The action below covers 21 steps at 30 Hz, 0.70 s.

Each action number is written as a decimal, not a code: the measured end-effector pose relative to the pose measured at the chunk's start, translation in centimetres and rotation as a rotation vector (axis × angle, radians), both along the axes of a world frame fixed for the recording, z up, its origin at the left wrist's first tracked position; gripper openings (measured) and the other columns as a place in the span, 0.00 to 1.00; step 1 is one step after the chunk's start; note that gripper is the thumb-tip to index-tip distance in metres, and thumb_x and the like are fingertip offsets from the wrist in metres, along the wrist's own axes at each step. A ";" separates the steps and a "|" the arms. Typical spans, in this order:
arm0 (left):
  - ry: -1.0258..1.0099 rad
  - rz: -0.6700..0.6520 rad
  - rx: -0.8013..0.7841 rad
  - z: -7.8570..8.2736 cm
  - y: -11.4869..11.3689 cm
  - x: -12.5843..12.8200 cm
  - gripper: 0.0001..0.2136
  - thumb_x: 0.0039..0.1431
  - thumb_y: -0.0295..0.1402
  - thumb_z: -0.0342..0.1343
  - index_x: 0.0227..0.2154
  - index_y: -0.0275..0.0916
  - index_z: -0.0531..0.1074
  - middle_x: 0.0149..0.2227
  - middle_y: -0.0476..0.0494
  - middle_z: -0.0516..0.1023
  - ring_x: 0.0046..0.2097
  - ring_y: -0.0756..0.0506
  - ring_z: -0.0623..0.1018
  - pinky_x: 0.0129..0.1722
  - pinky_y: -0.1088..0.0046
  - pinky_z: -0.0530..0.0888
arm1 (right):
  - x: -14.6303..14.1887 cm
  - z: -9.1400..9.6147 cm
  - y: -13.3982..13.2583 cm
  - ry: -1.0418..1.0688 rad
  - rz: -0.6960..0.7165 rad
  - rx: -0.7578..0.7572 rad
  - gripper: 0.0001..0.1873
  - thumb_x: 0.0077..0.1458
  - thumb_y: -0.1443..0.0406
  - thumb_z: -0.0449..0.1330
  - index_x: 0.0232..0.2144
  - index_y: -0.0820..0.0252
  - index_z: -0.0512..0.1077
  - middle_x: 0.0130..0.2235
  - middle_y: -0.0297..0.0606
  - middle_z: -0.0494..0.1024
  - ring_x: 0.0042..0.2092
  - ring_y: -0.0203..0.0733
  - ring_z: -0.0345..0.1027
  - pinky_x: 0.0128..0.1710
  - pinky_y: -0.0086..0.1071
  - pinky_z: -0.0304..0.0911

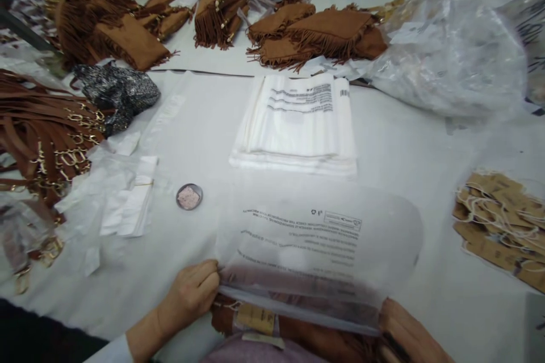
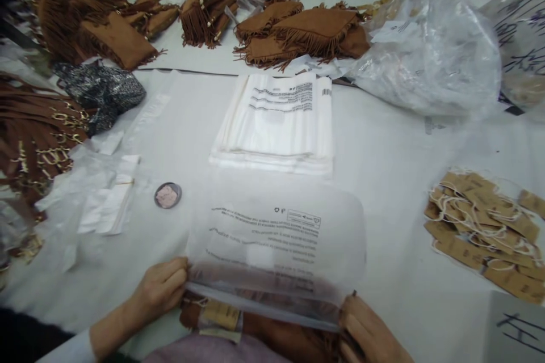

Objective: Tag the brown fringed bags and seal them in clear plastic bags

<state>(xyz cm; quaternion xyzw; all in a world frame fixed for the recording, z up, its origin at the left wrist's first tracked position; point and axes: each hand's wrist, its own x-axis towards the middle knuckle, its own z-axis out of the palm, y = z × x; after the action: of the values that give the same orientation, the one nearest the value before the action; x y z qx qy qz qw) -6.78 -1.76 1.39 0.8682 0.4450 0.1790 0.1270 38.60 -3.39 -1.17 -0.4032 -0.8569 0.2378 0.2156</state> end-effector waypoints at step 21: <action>-0.139 -0.047 -0.032 -2.7 0.5 -1.0 0.10 0.57 0.20 0.44 0.26 0.42 0.63 0.23 0.48 0.70 0.29 0.48 0.71 0.30 0.72 0.69 | -1.5 0.4 0.9 0.133 -0.144 -0.078 0.09 0.60 0.65 0.50 0.26 0.53 0.60 0.24 0.34 0.66 0.27 0.40 0.62 0.27 0.33 0.60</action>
<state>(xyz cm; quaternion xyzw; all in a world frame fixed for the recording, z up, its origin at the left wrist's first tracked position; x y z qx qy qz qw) -7.78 -1.23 -1.35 0.8617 0.4175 0.2288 0.1754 37.10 -2.49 -0.79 -0.4550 -0.7998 0.2810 0.2726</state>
